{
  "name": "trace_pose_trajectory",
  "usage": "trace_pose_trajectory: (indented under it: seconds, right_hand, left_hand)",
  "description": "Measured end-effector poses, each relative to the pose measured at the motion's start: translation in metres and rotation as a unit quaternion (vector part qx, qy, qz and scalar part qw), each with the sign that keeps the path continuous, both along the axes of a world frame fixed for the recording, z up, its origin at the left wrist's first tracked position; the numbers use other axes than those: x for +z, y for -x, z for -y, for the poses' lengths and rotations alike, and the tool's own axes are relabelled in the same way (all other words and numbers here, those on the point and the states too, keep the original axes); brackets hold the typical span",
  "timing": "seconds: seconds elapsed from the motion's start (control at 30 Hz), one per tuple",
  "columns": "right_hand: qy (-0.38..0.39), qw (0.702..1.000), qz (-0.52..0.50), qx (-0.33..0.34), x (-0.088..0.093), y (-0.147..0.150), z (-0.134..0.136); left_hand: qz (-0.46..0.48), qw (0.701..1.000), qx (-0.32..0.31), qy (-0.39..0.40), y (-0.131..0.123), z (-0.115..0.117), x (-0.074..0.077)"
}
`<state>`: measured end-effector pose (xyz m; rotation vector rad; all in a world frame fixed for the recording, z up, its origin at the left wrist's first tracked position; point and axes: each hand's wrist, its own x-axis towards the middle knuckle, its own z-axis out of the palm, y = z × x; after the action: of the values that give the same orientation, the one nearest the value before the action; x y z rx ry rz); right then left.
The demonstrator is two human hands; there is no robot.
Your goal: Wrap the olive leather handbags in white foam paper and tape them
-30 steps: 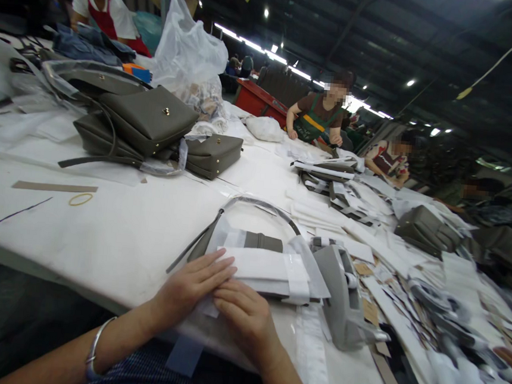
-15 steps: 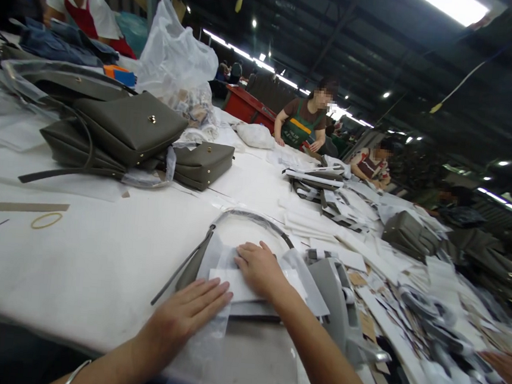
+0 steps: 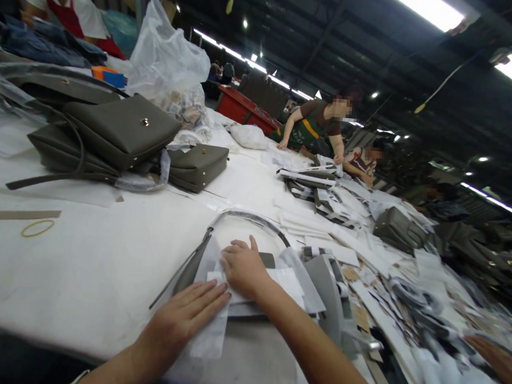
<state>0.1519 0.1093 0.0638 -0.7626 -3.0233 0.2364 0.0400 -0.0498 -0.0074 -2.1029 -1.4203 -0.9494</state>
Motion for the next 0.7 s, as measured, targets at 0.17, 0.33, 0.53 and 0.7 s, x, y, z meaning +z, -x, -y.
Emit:
trace_pose_trajectory:
  seconds: [0.17,0.33,0.53,0.7]
  right_hand:
    - [-0.026,0.999,-0.033,0.03,-0.001,-0.028,0.024]
    - [-0.016,0.994,-0.111,0.004,-0.007,-0.059,0.053]
    - [-0.054,0.964,-0.26,0.016,-0.016,-0.098,0.094]
    - [-0.027,0.962,-0.253,0.098,-0.049,-0.115,0.14]
  left_hand:
    - [0.0,1.0,0.004,0.009,-0.001,0.004,0.0]
    - [0.006,1.0,-0.017,0.013,0.001,0.003,-0.002]
    - [-0.008,0.996,-0.053,0.072,0.008,0.002,0.002]
    - [-0.005,0.99,-0.08,0.114,0.012,0.001,0.007]
